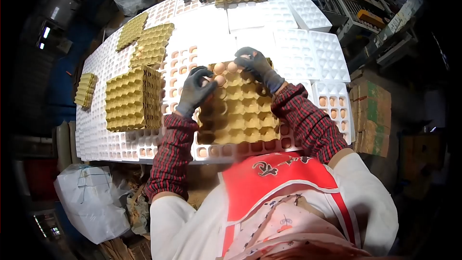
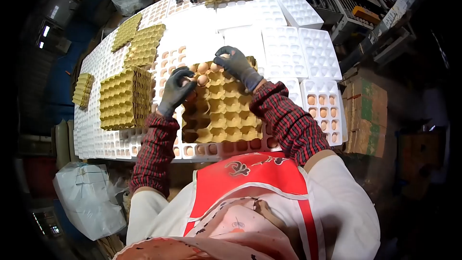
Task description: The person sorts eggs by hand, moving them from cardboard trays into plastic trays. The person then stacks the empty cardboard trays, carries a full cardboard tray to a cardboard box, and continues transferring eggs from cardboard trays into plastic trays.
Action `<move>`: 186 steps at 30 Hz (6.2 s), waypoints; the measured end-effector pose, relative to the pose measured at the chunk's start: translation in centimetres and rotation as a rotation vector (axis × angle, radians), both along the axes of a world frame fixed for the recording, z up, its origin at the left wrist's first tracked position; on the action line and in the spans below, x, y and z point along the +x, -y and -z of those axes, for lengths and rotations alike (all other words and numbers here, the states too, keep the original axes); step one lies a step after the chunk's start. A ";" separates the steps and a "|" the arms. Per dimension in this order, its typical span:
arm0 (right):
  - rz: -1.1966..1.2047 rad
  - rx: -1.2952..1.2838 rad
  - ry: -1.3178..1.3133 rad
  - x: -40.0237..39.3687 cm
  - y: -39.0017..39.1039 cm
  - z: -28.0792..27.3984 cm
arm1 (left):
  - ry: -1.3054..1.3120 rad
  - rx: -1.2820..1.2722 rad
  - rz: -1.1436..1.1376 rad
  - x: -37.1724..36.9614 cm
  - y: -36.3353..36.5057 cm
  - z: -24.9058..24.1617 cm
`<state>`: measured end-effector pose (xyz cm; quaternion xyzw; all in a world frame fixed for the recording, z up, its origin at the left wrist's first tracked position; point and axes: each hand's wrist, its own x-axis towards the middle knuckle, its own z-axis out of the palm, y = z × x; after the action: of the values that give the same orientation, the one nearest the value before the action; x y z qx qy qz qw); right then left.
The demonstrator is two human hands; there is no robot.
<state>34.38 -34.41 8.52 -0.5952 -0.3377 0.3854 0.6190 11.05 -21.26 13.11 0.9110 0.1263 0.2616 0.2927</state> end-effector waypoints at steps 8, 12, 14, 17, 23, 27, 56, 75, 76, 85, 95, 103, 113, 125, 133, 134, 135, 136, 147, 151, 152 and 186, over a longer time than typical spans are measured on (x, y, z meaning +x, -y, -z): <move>0.009 -0.316 0.719 -1.1 -1.7 -3.1 | -0.335 -0.106 -0.012 1.6 -0.8 0.0; -0.026 -0.014 -0.412 -2.2 0.5 -7.1 | 0.152 -1.307 0.137 -1.3 -7.2 -1.0; -0.226 -0.024 -0.496 -1.9 -2.3 -4.6 | 0.120 -1.074 0.260 -0.4 -9.9 2.3; -0.141 -0.209 0.593 -2.9 -6.1 -4.7 | -0.032 -1.121 0.146 1.3 -9.9 -0.3; -0.289 -0.827 1.358 -6.0 -7.8 -5.5 | -0.452 0.273 0.100 3.7 -10.1 0.8; 0.091 -0.278 1.080 -4.6 -3.5 -4.3 | -0.665 0.387 0.095 5.5 -9.6 -0.2; 0.673 -0.399 0.651 24.4 34.9 9.7 | -0.716 0.386 0.318 32.7 28.8 11.9; 0.810 -0.092 0.783 26.2 32.7 15.6 | -0.257 0.360 0.169 41.3 33.0 18.7; 0.805 -0.114 0.727 25.8 32.7 15.5 | -0.291 0.366 0.152 40.6 33.3 18.7; 0.735 -0.244 1.174 25.8 32.3 15.2 | -0.189 -0.245 0.458 23.4 34.9 5.1; 0.347 -0.794 1.318 25.1 28.4 13.4 | -0.237 -0.578 -0.014 0.2 24.1 -2.6; 0.154 -1.303 1.037 22.0 22.8 9.5 | -0.387 0.086 -0.670 -4.9 6.5 0.9; 0.243 -1.396 0.824 18.1 23.1 9.0 | 0.256 -0.884 -0.354 -4.5 -1.1 4.8; 0.732 -0.319 0.742 9.1 21.1 9.3 | -0.313 -0.457 -0.144 -2.7 -5.6 -0.1; 0.453 -0.299 0.383 -5.1 18.7 2.5 | -0.781 -0.043 -0.577 -2.3 -18.5 13.2; 0.424 -0.306 0.390 -6.1 18.4 1.8 | -0.771 -0.015 -0.498 -1.3 -18.8 12.9; 0.401 -0.333 0.262 -6.6 18.6 2.1 | -0.619 -0.017 -0.453 0.2 -18.7 12.8; 0.384 -0.347 0.249 -7.7 18.3 1.8 | -0.469 -0.022 -0.410 1.9 -17.4 11.7; 0.394 -0.414 0.336 -9.4 15.7 -0.8 | 0.018 -0.460 -0.271 3.7 -14.9 12.6; 0.354 -0.149 0.231 -7.5 12.5 -3.2 | -0.102 -1.039 -0.206 -8.2 -6.7 1.0; 0.333 -0.168 0.325 -7.1 11.1 -3.0 | -0.187 -1.063 -0.181 -10.0 -4.7 -1.1; -0.120 -0.455 1.143 -11.9 21.5 1.6 | -0.182 0.109 0.271 -4.4 13.5 2.7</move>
<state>22.46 -55.90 6.89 -0.8046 -0.5582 0.1021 0.1750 6.65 -34.78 10.40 0.9542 0.0140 0.1426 0.2627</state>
